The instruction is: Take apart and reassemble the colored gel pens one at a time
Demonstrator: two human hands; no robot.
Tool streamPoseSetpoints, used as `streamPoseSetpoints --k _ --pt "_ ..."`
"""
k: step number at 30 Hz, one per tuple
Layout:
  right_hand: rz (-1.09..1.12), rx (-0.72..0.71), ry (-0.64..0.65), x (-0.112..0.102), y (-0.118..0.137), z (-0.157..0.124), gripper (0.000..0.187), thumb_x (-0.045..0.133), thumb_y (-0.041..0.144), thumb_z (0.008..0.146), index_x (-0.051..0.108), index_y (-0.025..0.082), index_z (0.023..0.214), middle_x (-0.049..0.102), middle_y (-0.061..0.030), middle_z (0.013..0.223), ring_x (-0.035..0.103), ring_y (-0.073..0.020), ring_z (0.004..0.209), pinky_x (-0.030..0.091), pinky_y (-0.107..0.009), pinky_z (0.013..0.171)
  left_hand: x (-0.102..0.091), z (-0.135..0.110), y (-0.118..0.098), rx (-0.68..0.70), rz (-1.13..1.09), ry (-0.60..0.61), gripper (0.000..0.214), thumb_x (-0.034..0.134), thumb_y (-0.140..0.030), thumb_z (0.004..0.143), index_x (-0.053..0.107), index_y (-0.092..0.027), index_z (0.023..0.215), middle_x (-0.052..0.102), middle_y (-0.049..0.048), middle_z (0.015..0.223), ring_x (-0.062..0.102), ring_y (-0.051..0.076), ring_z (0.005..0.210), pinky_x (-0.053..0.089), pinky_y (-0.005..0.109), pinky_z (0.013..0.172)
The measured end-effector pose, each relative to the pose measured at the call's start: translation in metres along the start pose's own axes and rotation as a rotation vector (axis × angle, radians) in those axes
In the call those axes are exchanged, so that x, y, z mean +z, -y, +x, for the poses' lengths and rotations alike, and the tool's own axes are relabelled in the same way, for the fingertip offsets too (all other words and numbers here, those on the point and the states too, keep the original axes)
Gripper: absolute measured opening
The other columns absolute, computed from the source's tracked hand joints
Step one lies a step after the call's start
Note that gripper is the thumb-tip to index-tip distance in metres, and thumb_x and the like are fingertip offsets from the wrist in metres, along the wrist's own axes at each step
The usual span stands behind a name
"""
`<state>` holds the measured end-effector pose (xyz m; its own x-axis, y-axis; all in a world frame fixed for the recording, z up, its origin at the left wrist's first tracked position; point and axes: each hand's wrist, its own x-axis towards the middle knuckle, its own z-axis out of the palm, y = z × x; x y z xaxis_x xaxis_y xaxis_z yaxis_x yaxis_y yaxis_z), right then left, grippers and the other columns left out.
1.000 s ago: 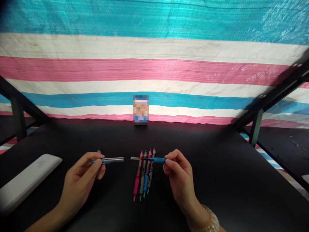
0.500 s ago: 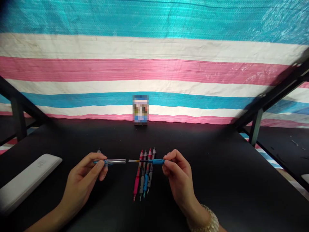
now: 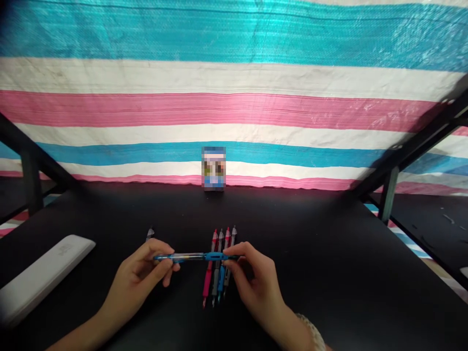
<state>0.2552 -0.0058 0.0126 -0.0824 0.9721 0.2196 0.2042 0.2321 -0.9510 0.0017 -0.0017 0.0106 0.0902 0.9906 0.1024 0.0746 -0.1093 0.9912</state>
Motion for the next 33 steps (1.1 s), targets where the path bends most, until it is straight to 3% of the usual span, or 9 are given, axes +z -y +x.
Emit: streamPoseSetpoints --k 6,9,11,15,17,22,25,27,33 --pt "-0.233 -0.146 0.094 -0.005 0.002 0.002 0.037 0.051 0.034 0.102 0.062 0.021 0.070 0.058 -0.0001 0.056 0.052 -0.0141 0.048 0.040 -0.027 0.050 0.000 -0.001 0.002 0.043 0.012 0.027 0.003 0.065 -0.025 0.092 0.065 -0.022 0.093 0.074 0.0005 0.071 0.065 0.014 0.054 0.052 0.024 0.056" --pt "-0.225 -0.162 0.145 -0.004 0.002 0.004 0.016 0.054 0.033 0.100 0.065 0.022 0.096 0.065 -0.0012 0.067 0.057 -0.0160 0.055 0.043 -0.027 0.053 0.000 0.001 -0.003 0.025 0.001 0.005 0.005 0.063 -0.026 0.093 0.064 -0.021 0.092 0.073 0.0006 0.068 0.065 0.014 0.055 0.052 0.025 0.058" --pt "-0.221 -0.153 0.151 -0.002 0.000 0.004 0.021 0.059 0.029 0.098 0.057 0.025 0.119 0.072 -0.0031 0.082 0.063 -0.0182 0.064 0.048 -0.028 0.059 0.000 0.003 -0.005 -0.002 0.001 -0.026 0.007 0.064 -0.028 0.092 0.064 -0.020 0.092 0.073 0.0007 0.067 0.063 0.014 0.054 0.052 0.026 0.058" --pt "-0.275 -0.155 0.105 -0.001 -0.002 0.004 0.005 0.054 0.023 0.100 0.058 0.025 0.103 0.071 -0.0026 0.078 0.063 -0.0181 0.061 0.048 -0.028 0.059 -0.002 0.004 -0.007 -0.047 -0.003 -0.044 0.010 0.064 -0.030 0.092 0.064 -0.020 0.091 0.074 0.0009 0.068 0.062 0.013 0.053 0.051 0.025 0.059" --pt "-0.299 -0.184 0.145 -0.002 -0.001 0.004 0.011 0.052 0.023 0.101 0.061 0.024 0.094 0.069 -0.0029 0.075 0.062 -0.0186 0.063 0.048 -0.029 0.060 -0.003 0.004 -0.008 -0.054 -0.015 -0.033 0.011 0.065 -0.030 0.091 0.064 -0.020 0.091 0.074 0.0010 0.068 0.062 0.013 0.053 0.051 0.025 0.059" --pt "-0.348 -0.227 0.100 -0.003 -0.002 0.006 0.018 0.061 0.022 0.096 0.060 0.025 0.114 0.070 -0.0022 0.081 0.059 -0.0174 0.060 0.048 -0.028 0.059 -0.002 0.005 -0.009 -0.042 -0.027 -0.032 0.011 0.066 -0.031 0.090 0.064 -0.020 0.089 0.073 0.0000 0.067 0.061 0.012 0.052 0.051 0.024 0.058" --pt "-0.380 -0.277 0.111 -0.002 -0.002 0.007 0.007 0.056 0.020 0.098 0.061 0.023 0.103 0.067 -0.0018 0.079 0.059 -0.0167 0.061 0.047 -0.027 0.059 -0.002 0.005 -0.009 -0.044 -0.032 -0.035 0.011 0.066 -0.030 0.090 0.064 -0.020 0.090 0.073 -0.0007 0.066 0.061 0.012 0.052 0.050 0.023 0.057" --pt "-0.392 -0.331 0.176 -0.002 -0.002 0.007 0.014 0.049 0.020 0.101 0.062 0.022 0.095 0.065 -0.0020 0.076 0.059 -0.0173 0.064 0.046 -0.028 0.061 -0.002 0.004 -0.009 -0.053 -0.037 -0.034 0.011 0.066 -0.031 0.091 0.064 -0.020 0.090 0.072 -0.0010 0.066 0.061 0.012 0.052 0.050 0.023 0.057" --pt "-0.419 -0.356 0.121 -0.002 -0.005 0.006 0.014 0.061 0.020 0.097 0.058 0.021 0.110 0.067 -0.0021 0.086 0.058 -0.0154 0.065 0.046 -0.026 0.062 -0.003 0.003 -0.007 -0.054 -0.041 -0.024 0.010 0.065 -0.031 0.092 0.065 -0.020 0.092 0.072 -0.0010 0.067 0.061 0.011 0.053 0.051 0.023 0.059"
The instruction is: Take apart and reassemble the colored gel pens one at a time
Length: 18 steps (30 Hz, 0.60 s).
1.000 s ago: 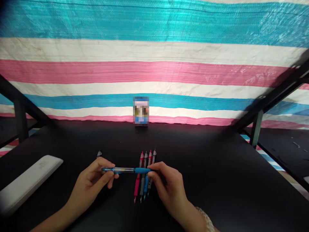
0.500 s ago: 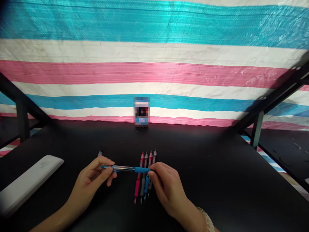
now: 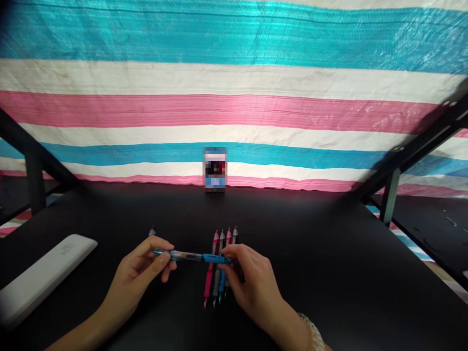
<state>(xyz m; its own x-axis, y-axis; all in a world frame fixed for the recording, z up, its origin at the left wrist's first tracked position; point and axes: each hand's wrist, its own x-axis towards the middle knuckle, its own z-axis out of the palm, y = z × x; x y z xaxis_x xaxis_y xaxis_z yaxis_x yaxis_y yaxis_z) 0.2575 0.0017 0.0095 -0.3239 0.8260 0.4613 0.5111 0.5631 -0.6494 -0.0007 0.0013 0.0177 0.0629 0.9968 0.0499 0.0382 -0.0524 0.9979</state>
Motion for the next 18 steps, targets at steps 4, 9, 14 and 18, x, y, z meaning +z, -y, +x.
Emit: streamPoseSetpoints --k 4,9,14,18 --pt "-0.012 -0.073 0.069 -0.002 0.002 0.002 0.015 0.048 0.017 0.102 0.058 0.020 0.091 0.058 -0.0014 0.073 0.052 -0.0168 0.064 0.039 -0.028 0.060 0.000 -0.001 0.003 0.022 0.010 0.008 0.010 0.065 -0.030 0.092 0.065 -0.021 0.092 0.073 -0.0006 0.067 0.061 0.012 0.052 0.051 0.023 0.058" --pt "-0.004 -0.041 0.125 -0.002 0.007 0.003 0.031 0.037 0.021 0.104 0.045 0.021 0.074 0.046 0.0004 0.067 0.043 -0.0158 0.060 0.031 -0.029 0.057 0.002 -0.003 0.006 0.115 0.091 -0.014 0.003 0.064 -0.025 0.093 0.065 -0.022 0.094 0.071 -0.0017 0.064 0.064 0.012 0.053 0.052 0.022 0.057" --pt "0.245 0.238 0.238 -0.001 0.011 0.001 0.045 0.034 0.040 0.107 0.034 0.022 0.067 0.036 0.0039 0.064 0.035 -0.0125 0.057 0.029 -0.027 0.055 0.002 -0.003 0.006 0.341 0.208 -0.014 0.016 0.059 -0.010 0.092 0.066 -0.024 0.096 0.065 -0.0048 0.059 0.066 0.012 0.055 0.054 0.020 0.059" --pt "0.483 0.436 0.310 0.000 0.011 0.003 0.053 0.037 0.057 0.104 0.033 0.021 0.065 0.028 0.0056 0.063 0.023 -0.0116 0.057 0.023 -0.026 0.051 -0.002 -0.004 0.009 0.500 0.250 0.003 0.027 0.056 -0.003 0.090 0.067 -0.025 0.100 0.068 -0.0030 0.071 0.067 0.011 0.059 0.055 0.020 0.062"
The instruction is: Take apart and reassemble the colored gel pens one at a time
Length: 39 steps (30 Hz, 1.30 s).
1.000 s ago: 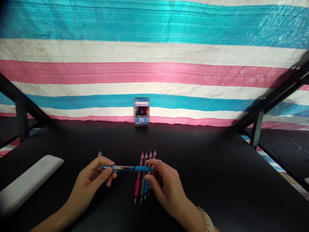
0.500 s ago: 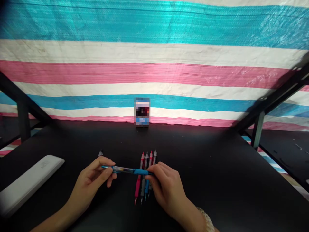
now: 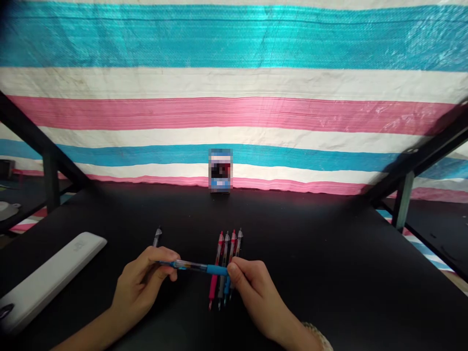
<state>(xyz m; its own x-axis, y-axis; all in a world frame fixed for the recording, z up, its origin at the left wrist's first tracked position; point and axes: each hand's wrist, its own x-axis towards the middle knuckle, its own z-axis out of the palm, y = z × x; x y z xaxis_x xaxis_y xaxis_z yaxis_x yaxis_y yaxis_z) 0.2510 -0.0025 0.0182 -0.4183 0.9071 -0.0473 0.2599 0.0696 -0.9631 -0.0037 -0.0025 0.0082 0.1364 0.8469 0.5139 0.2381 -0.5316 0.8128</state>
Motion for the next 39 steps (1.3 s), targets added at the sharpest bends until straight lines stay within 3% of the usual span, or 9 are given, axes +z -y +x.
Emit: streamPoseSetpoints --k 3,8,11,15,19,23,29,34,39 --pt "0.094 0.037 -0.007 0.002 -0.003 0.002 0.056 0.041 0.062 0.101 0.035 0.021 0.063 0.028 0.0057 0.063 0.022 -0.0115 0.058 0.020 -0.027 0.051 0.000 0.001 -0.003 -0.016 -0.083 0.003 0.028 0.058 -0.002 0.090 0.068 -0.026 0.102 0.072 -0.0007 0.084 0.071 0.012 0.065 0.057 0.020 0.066" --pt "0.052 0.028 -0.004 0.006 -0.005 0.001 0.050 0.042 0.057 0.103 0.054 0.018 0.074 0.033 0.0055 0.062 0.026 -0.0112 0.057 0.022 -0.026 0.051 0.006 0.011 -0.010 -0.325 -0.427 -0.001 0.008 0.074 -0.017 0.087 0.071 -0.022 0.092 0.072 0.0012 0.086 0.070 0.013 0.074 0.057 0.021 0.070" --pt "-0.041 -0.021 0.045 0.006 -0.003 -0.001 0.045 0.042 0.054 0.104 0.060 0.017 0.084 0.037 0.0046 0.065 0.031 -0.0116 0.058 0.027 -0.025 0.053 0.007 0.016 -0.010 -0.431 -0.592 -0.089 0.010 0.080 -0.026 0.083 0.073 -0.019 0.087 0.069 0.0021 0.086 0.065 0.013 0.079 0.054 0.021 0.075" --pt "-0.118 -0.073 -0.019 0.004 -0.003 -0.002 0.041 0.038 0.052 0.105 0.062 0.020 0.106 0.037 0.0050 0.065 0.036 -0.0130 0.057 0.031 -0.025 0.054 0.003 0.021 -0.006 -0.520 -0.716 -0.217 0.017 0.082 -0.031 0.081 0.073 -0.019 0.088 0.071 0.0048 0.090 0.067 0.018 0.088 0.055 0.030 0.082" --pt "-0.153 -0.084 -0.094 0.006 -0.007 -0.003 0.037 0.039 0.050 0.105 0.062 0.021 0.109 0.038 0.0054 0.063 0.038 -0.0135 0.055 0.031 -0.025 0.052 -0.001 0.022 -0.005 -0.508 -0.630 -0.295 0.030 0.081 -0.032 0.082 0.069 -0.021 0.108 0.071 0.0025 0.085 0.065 0.016 0.081 0.053 0.027 0.077" --pt "-0.200 -0.108 -0.088 0.007 -0.012 -0.004 0.031 0.040 0.046 0.105 0.060 0.023 0.113 0.044 0.0048 0.064 0.042 -0.0141 0.055 0.034 -0.024 0.052 -0.002 0.021 -0.007 -0.509 -0.566 -0.270 0.047 0.075 -0.032 0.087 0.055 -0.027 0.129 0.069 -0.0009 0.079 0.061 0.014 0.072 0.051 0.024 0.067" --pt "-0.288 -0.143 -0.107 0.007 -0.017 -0.003 0.028 0.041 0.042 0.105 0.060 0.024 0.114 0.052 0.0037 0.066 0.048 -0.0149 0.054 0.037 -0.024 0.052 -0.004 0.021 -0.006 -0.465 -0.549 -0.198 0.047 0.074 -0.029 0.088 0.054 -0.024 0.129 0.069 0.0009 0.082 0.063 0.014 0.070 0.053 0.027 0.065" --pt "-0.321 -0.163 -0.098 0.008 -0.016 -0.002 0.028 0.040 0.041 0.105 0.059 0.023 0.115 0.055 0.0033 0.066 0.049 -0.0147 0.055 0.039 -0.025 0.052 -0.004 0.019 -0.002 -0.423 -0.553 -0.134 0.030 0.073 -0.026 0.089 0.058 -0.022 0.115 0.071 0.0016 0.082 0.065 0.015 0.071 0.055 0.028 0.066" --pt "-0.322 -0.156 -0.105 0.008 -0.015 -0.002 0.026 0.041 0.042 0.105 0.058 0.023 0.112 0.056 0.0031 0.068 0.050 -0.0147 0.056 0.039 -0.025 0.052 -0.004 0.019 -0.005 -0.435 -0.526 -0.121 0.032 0.071 -0.026 0.090 0.058 -0.022 0.119 0.070 0.0007 0.081 0.065 0.014 0.071 0.055 0.026 0.065"
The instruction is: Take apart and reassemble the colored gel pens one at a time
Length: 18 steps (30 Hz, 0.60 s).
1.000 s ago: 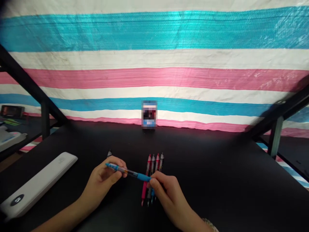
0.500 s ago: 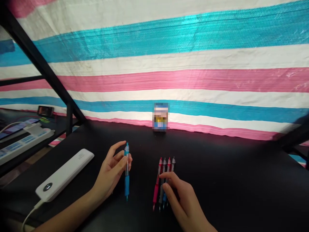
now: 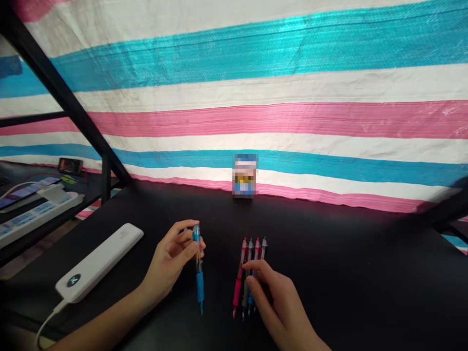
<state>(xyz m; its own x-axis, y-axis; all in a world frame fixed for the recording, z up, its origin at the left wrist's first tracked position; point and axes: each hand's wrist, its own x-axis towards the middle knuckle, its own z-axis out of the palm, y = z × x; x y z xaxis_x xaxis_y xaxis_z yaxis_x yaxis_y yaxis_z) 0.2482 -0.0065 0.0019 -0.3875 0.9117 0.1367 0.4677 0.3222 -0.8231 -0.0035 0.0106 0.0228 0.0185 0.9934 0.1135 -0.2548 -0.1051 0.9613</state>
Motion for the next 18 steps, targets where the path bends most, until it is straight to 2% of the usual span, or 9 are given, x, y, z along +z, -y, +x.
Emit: streamPoseSetpoints --k 3,8,14,18 --pt "-0.014 0.000 -0.004 0.000 -0.002 0.000 0.026 0.041 0.042 0.105 0.058 0.023 0.111 0.057 0.0028 0.068 0.051 -0.0149 0.056 0.039 -0.025 0.053 0.000 0.000 0.000 0.010 -0.001 -0.025 0.035 0.072 -0.026 0.090 0.058 -0.022 0.121 0.070 0.0006 0.082 0.065 0.014 0.070 0.055 0.025 0.065" --pt "-0.036 -0.006 -0.009 0.001 -0.005 0.001 0.026 0.042 0.041 0.105 0.058 0.023 0.113 0.059 0.0015 0.070 0.053 -0.0153 0.058 0.040 -0.024 0.052 0.000 0.000 0.000 0.010 0.019 -0.021 0.028 0.073 -0.026 0.088 0.061 -0.021 0.113 0.071 0.0011 0.080 0.066 0.015 0.070 0.056 0.027 0.065" --pt "-0.030 -0.014 -0.005 -0.001 0.000 0.003 0.027 0.041 0.041 0.105 0.059 0.023 0.110 0.054 0.0033 0.065 0.049 -0.0146 0.054 0.038 -0.024 0.050 -0.001 0.003 -0.005 0.027 0.041 -0.034 0.041 0.072 -0.026 0.088 0.057 -0.021 0.126 0.071 0.0008 0.080 0.066 0.015 0.070 0.056 0.027 0.065" --pt "-0.020 -0.005 -0.013 0.000 -0.002 0.003 0.025 0.042 0.041 0.105 0.058 0.023 0.110 0.052 0.0043 0.065 0.048 -0.0143 0.054 0.038 -0.024 0.051 -0.011 0.011 -0.013 0.087 0.033 -0.122 0.031 0.075 -0.025 0.086 0.062 -0.020 0.113 0.073 0.0014 0.081 0.068 0.015 0.071 0.056 0.026 0.066"
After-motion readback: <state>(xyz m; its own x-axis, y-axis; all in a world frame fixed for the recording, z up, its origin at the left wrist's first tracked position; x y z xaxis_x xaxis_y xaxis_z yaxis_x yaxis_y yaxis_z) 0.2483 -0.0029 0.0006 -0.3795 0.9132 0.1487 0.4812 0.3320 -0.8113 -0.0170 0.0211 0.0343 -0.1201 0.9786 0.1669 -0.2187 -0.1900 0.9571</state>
